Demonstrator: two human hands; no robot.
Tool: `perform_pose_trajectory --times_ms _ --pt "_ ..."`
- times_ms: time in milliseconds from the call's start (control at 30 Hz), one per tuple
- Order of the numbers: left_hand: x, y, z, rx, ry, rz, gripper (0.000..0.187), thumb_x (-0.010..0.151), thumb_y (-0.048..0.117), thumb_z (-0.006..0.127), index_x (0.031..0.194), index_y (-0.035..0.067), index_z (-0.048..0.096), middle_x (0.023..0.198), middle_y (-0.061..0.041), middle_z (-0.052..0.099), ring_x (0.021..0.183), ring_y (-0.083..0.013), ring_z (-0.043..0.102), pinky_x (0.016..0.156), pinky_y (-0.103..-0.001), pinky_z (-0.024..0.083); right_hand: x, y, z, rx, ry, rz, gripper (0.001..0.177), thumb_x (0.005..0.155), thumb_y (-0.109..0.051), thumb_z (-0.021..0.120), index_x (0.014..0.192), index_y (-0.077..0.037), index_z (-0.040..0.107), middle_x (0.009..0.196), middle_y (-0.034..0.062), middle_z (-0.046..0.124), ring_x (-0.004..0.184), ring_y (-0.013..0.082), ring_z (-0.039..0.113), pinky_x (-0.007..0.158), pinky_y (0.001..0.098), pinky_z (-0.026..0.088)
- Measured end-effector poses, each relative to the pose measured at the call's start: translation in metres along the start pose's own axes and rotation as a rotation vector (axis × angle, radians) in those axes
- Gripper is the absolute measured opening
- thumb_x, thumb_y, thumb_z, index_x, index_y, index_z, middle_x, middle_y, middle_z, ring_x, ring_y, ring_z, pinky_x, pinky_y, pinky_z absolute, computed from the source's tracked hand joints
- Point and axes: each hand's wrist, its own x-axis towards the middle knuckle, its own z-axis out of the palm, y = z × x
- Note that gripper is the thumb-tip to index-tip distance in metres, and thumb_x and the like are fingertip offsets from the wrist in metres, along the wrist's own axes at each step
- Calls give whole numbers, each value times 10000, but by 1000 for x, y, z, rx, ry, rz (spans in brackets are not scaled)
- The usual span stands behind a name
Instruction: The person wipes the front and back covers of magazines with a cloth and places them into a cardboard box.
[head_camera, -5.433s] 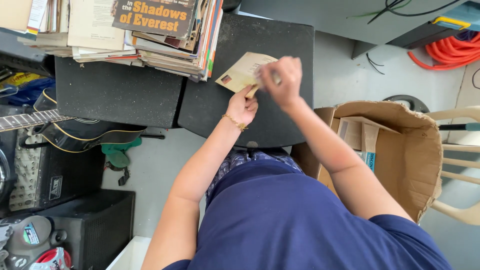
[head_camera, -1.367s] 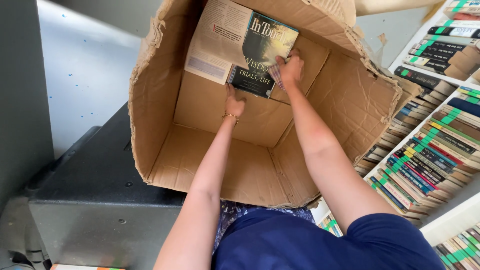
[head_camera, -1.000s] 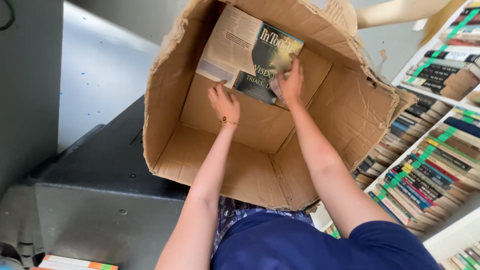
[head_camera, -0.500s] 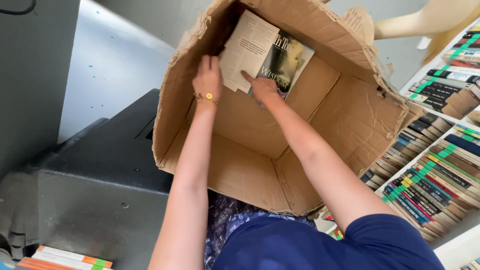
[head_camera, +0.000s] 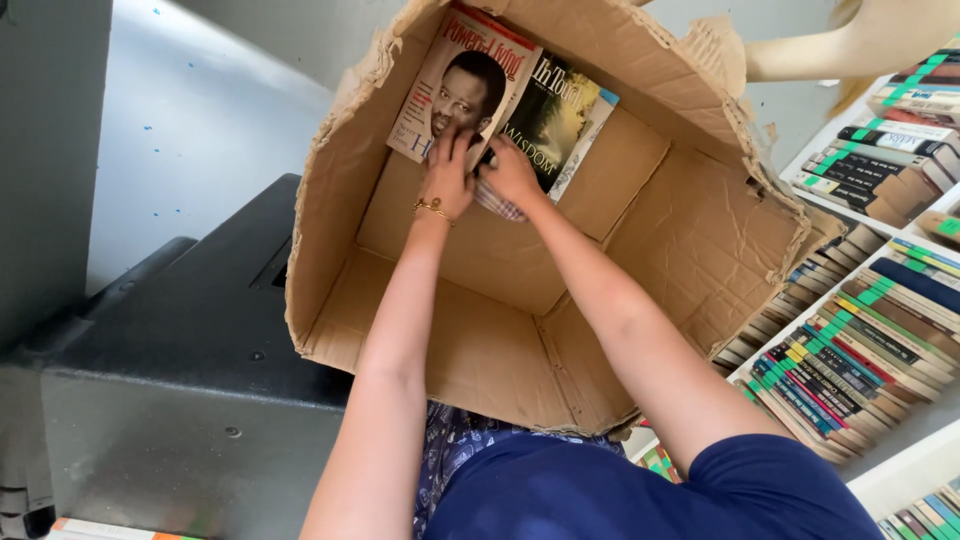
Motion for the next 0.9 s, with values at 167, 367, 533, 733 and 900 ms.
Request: perform_pose_trajectory --times_ms 167,367,533,733,900 --pt "3 -13 -15 -256 214 17 698 877 3 683 1504 137 408 1524 -233 400 1396 -491 440 1159 -611 419 -10 -17 4 210 63 -35 493 957 -99 593 1435 15 558 1419 284 550 1318 520 515 1085 595 456" --pt "5 -42 5 -241 268 93 331 981 84 598 1307 139 603 1238 -145 628 1223 -374 616 1063 -468 503 25 21 34 151 -18 -56 557 901 -114 607 1456 -142 569 1484 200 537 1362 450 508 1134 587 428" --pt "-4 -38 4 -229 306 -21 289 977 107 602 1235 222 659 1179 -71 680 1142 -308 680 998 -445 558 9 19 17 199 51 -73 585 868 -85 617 1441 -200 600 1445 191 577 1344 439 526 1138 559 427" --pt "-13 -34 0 -258 428 -93 190 1034 211 588 1213 227 647 1157 -60 696 1093 -309 701 936 -460 584 -13 2 14 368 96 -65 655 873 2 594 1498 -189 552 1463 256 543 1364 483 492 1157 590 394" --pt "-11 -27 2 -82 151 -10 206 1025 249 591 1224 256 643 1251 -42 666 1182 -297 653 957 -466 574 23 57 52 293 41 24 636 868 -180 704 1481 -121 546 1468 208 563 1378 387 508 1190 502 385"
